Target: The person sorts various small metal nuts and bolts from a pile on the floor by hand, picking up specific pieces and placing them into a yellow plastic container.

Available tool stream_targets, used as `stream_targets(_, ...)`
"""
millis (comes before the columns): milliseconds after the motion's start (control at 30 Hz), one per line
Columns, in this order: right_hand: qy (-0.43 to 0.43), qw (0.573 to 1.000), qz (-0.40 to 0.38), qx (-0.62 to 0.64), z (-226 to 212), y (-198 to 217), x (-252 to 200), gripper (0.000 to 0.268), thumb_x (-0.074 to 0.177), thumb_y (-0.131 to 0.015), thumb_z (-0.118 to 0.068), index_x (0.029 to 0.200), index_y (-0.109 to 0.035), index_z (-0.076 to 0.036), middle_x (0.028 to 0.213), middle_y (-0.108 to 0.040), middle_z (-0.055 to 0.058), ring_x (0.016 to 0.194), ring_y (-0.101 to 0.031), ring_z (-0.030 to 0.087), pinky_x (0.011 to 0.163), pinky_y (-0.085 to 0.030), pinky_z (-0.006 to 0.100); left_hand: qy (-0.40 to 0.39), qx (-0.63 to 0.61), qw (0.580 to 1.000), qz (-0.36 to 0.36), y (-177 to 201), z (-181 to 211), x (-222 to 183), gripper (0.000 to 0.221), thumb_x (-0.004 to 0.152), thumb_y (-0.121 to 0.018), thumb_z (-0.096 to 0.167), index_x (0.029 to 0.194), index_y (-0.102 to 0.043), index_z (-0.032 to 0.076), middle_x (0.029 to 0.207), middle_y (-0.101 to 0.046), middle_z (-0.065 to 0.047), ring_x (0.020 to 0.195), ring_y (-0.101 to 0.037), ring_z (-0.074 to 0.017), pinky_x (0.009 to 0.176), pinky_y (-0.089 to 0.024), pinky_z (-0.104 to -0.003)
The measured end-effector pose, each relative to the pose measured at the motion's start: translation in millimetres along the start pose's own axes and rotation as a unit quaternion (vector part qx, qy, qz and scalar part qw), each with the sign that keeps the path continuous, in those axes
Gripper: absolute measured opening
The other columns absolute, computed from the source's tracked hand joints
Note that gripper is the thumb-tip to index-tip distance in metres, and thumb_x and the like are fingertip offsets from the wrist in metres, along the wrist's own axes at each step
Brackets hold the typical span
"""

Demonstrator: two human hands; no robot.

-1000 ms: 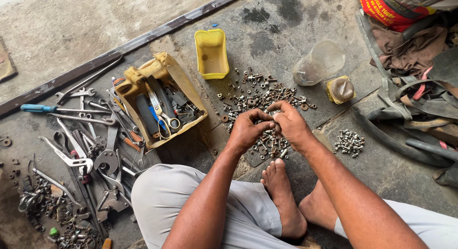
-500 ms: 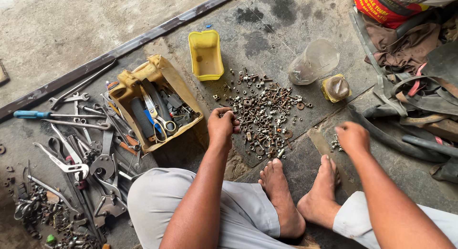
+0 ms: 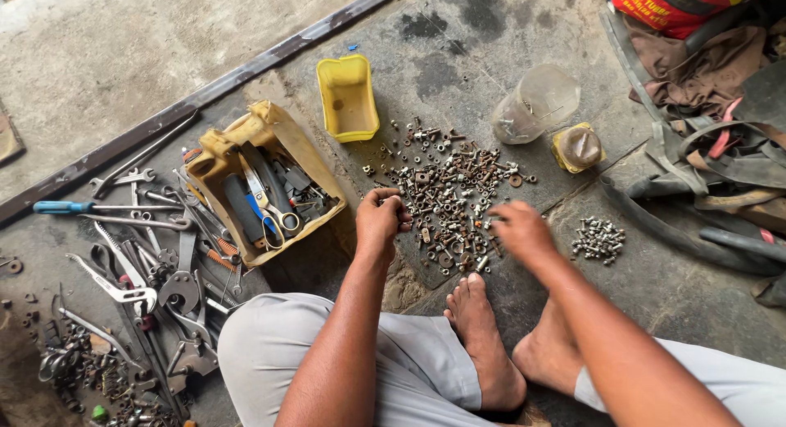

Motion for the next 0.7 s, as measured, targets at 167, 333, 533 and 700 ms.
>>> stream_targets(167, 0.110, 0.990, -0.039, -0.074, -71.1, -18.1, 7.4, 0.035, 0.088, -0.073, -0.019, 0.122, -0.068, -0.022, 0.101, -0.062, 0.006, 0.098, -0.064, 0.026, 0.082, -0.057, 0.041, 0.016, 0.029, 0.999, -0.013, 0.4, -2.0, -3.5, 0.015, 0.096, -0.058, 0.007, 0.109, -0.063, 0.003, 0.077, -0.063, -0.005, 0.060, -0.060, -0.0129, 0.049, -0.050, -0.028)
stream_targets(333, 0.117, 0.985, -0.037, -0.119, -72.5, -32.9, 10.2, 0.028, 0.092, -0.071, -0.015, 0.120, -0.067, -0.018, 0.099, -0.061, 0.005, 0.091, -0.065, 0.022, 0.077, -0.060, 0.035, 0.021, 0.056, 0.998, -0.025, -1.7, -4.1, -2.5, 0.015, 0.095, -0.061, 0.010, 0.109, -0.065, 0.005, 0.077, -0.064, -0.004, 0.059, -0.061, -0.0126, 0.049, -0.050, -0.028)
stream_targets(533, -0.050, 0.966, 0.000, 0.255, -72.5, -7.7, 17.8, 0.021, 0.090, -0.076, -0.009, 0.110, -0.070, -0.004, 0.097, -0.076, 0.004, 0.089, -0.074, 0.016, 0.080, -0.060, 0.030, -0.012, 0.199, 0.977, -0.080, -16.0, -0.6, -15.0, 0.019, 0.092, -0.069, 0.021, 0.103, -0.070, 0.006, 0.077, -0.067, -0.005, 0.057, -0.060, -0.0126, 0.045, -0.048, -0.028)
stream_targets(700, -0.042, 0.905, -0.079, 0.417, -127.2, 21.9, 20.1, 0.021, 0.091, -0.071, -0.014, 0.110, -0.070, -0.006, 0.095, -0.077, 0.004, 0.084, -0.074, 0.010, 0.075, -0.060, 0.026, -0.027, 0.167, 0.970, -0.175, -35.0, -1.3, -21.9, 0.025, 0.097, -0.069, 0.027, 0.097, -0.069, 0.002, 0.069, -0.063, -0.004, 0.054, -0.058, -0.0124, 0.045, -0.046, -0.028)
Point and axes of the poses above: each hand's wrist, its own x-axis towards the middle knuckle, its own y-axis out of the back of the hand, z = x × y, the point moved 6 cm from there along x, towards the middle knuckle
